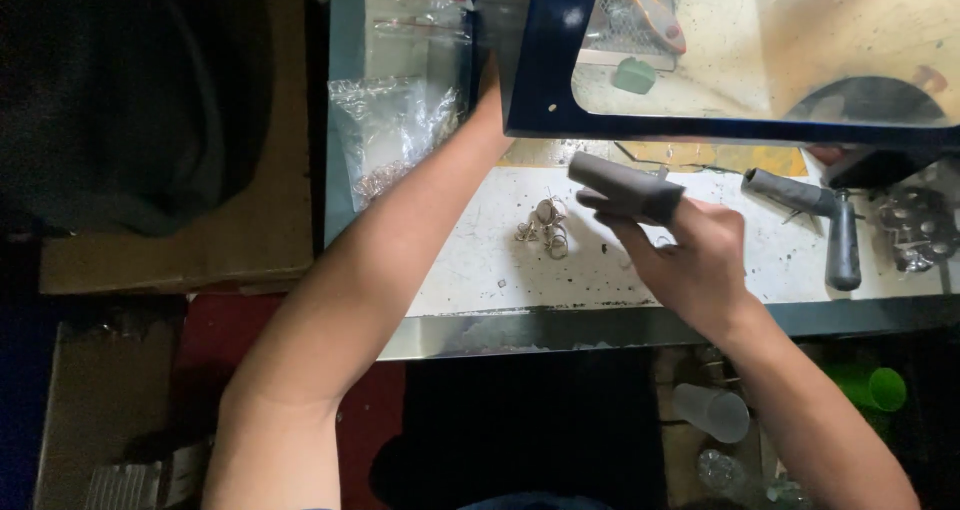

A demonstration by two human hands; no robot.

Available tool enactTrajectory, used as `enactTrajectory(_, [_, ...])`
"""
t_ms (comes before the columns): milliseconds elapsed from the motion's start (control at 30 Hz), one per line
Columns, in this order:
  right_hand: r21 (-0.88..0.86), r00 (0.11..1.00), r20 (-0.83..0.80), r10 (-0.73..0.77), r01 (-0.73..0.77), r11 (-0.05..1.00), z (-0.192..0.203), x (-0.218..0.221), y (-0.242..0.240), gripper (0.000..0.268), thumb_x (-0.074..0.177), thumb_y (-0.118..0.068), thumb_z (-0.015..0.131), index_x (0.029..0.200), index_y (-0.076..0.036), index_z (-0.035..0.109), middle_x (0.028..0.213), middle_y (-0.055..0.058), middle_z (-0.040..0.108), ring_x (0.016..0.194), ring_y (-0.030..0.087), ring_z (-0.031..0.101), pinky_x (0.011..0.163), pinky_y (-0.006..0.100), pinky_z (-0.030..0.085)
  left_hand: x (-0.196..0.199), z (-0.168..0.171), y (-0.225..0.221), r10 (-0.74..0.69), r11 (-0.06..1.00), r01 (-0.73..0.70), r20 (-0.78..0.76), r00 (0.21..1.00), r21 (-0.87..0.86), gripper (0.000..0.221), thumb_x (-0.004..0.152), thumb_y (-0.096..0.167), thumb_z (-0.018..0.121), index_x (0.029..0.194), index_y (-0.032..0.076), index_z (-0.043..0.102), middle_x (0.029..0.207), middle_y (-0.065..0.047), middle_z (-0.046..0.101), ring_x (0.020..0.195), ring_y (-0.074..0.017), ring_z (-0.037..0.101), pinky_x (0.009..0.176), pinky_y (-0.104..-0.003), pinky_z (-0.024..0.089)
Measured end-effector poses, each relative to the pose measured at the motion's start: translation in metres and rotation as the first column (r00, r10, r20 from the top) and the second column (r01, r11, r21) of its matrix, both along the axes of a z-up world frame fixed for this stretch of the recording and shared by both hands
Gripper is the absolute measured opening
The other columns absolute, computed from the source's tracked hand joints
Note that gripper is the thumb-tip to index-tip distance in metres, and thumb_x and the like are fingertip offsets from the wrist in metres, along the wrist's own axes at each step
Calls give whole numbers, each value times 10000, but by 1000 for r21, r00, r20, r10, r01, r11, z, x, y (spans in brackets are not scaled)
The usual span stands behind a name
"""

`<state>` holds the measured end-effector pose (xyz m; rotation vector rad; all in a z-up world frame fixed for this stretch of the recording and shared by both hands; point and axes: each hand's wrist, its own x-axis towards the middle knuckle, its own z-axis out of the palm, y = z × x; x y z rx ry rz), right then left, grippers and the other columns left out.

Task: Polishing small metal jewelry components using a motorized polishing wheel inside a protective workstation.

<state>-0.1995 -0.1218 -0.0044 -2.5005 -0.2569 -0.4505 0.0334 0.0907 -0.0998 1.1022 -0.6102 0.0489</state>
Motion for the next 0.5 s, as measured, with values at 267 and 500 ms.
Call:
enactTrajectory(267, [341, 933, 192, -303, 226, 913, 16, -62, -26, 321, 967, 196, 782, 1243, 193, 616, 1153, 314, 680, 989, 364, 707, 924, 439, 647, 14, -8, -32, -120, 991, 118, -29, 992, -65, 448, 1081, 383, 493, 1259, -5, 630, 1142, -150, 698, 847, -193, 726, 705, -277, 626])
enactTrajectory(500, [723, 846, 120, -519, 284, 630, -39, -103, -84, 395, 987, -224, 779, 1008, 59, 504, 779, 226, 594, 617, 295, 636, 618, 408, 588, 40, -9, -85, -251, 967, 249, -24, 968, -55, 512, 1086, 383, 483, 1327, -49, 613, 1231, -203, 720, 889, -231, 765, 724, -292, 652])
